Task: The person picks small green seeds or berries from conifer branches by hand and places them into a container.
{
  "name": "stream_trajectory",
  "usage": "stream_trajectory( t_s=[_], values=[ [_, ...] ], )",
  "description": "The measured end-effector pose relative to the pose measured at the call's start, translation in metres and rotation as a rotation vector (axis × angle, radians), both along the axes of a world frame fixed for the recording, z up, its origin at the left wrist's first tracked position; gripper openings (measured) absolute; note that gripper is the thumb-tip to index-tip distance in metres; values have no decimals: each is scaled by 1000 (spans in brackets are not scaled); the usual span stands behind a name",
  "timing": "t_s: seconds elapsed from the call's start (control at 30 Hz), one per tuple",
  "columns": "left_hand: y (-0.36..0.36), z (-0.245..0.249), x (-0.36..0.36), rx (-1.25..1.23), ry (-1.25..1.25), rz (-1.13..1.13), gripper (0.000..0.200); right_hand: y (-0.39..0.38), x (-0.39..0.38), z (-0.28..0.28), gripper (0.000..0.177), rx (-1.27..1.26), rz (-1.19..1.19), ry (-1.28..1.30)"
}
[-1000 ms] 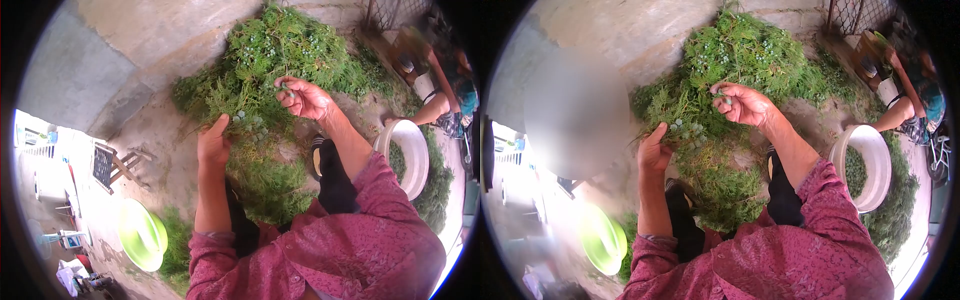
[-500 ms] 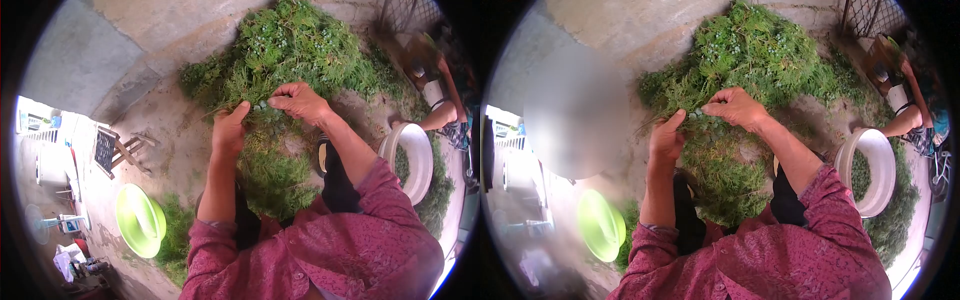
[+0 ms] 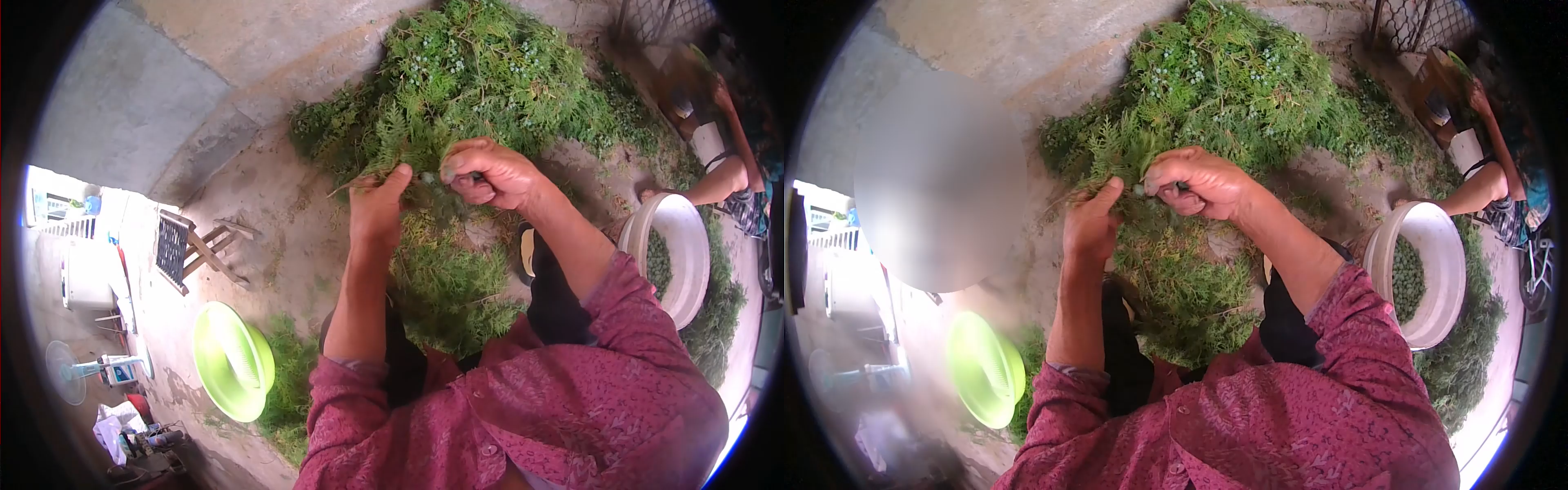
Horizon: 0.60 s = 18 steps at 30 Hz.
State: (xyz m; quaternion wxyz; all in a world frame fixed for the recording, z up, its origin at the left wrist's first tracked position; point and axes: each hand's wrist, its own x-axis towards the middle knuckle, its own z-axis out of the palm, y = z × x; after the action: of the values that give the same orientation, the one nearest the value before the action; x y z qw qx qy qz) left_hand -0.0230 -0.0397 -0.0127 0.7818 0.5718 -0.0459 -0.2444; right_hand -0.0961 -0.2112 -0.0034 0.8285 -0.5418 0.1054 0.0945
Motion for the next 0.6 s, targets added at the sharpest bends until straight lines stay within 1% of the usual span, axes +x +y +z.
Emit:
stream_trajectory(
  t_s=[0.07,0.17,0.2,0.3,0.37,0.47,0.53,0.57,0.6],
  values=[
    [4,3,4,-68,-34,-23,23,-11,-4,3,15,369,134,-98],
    [8,6,4,-41,-19,27,23,-9,-8,15,16,376,66,-112],
    [6,6,2,-40,-18,26,23,-8,-8,14,22,306,60,-121],
    [3,8,0,-106,-21,-5,22,-6,-2,3,18,240,25,-48],
    [5,12,-1,-38,19,-39,21,-9,2,-2,19,268,6,-15],
    [6,14,-2,-21,4,-22,21,-10,4,-3,17,233,-44,-39],
    [5,14,-3,-49,9,-26,21,-5,5,-6,19,16,-41,-53],
    [4,14,-3,-75,14,-31,21,0,4,-5,19,18,-42,-52],
    [3,11,-3,-73,16,-32,21,6,5,-2,20,-120,-32,-21]
  ],
)
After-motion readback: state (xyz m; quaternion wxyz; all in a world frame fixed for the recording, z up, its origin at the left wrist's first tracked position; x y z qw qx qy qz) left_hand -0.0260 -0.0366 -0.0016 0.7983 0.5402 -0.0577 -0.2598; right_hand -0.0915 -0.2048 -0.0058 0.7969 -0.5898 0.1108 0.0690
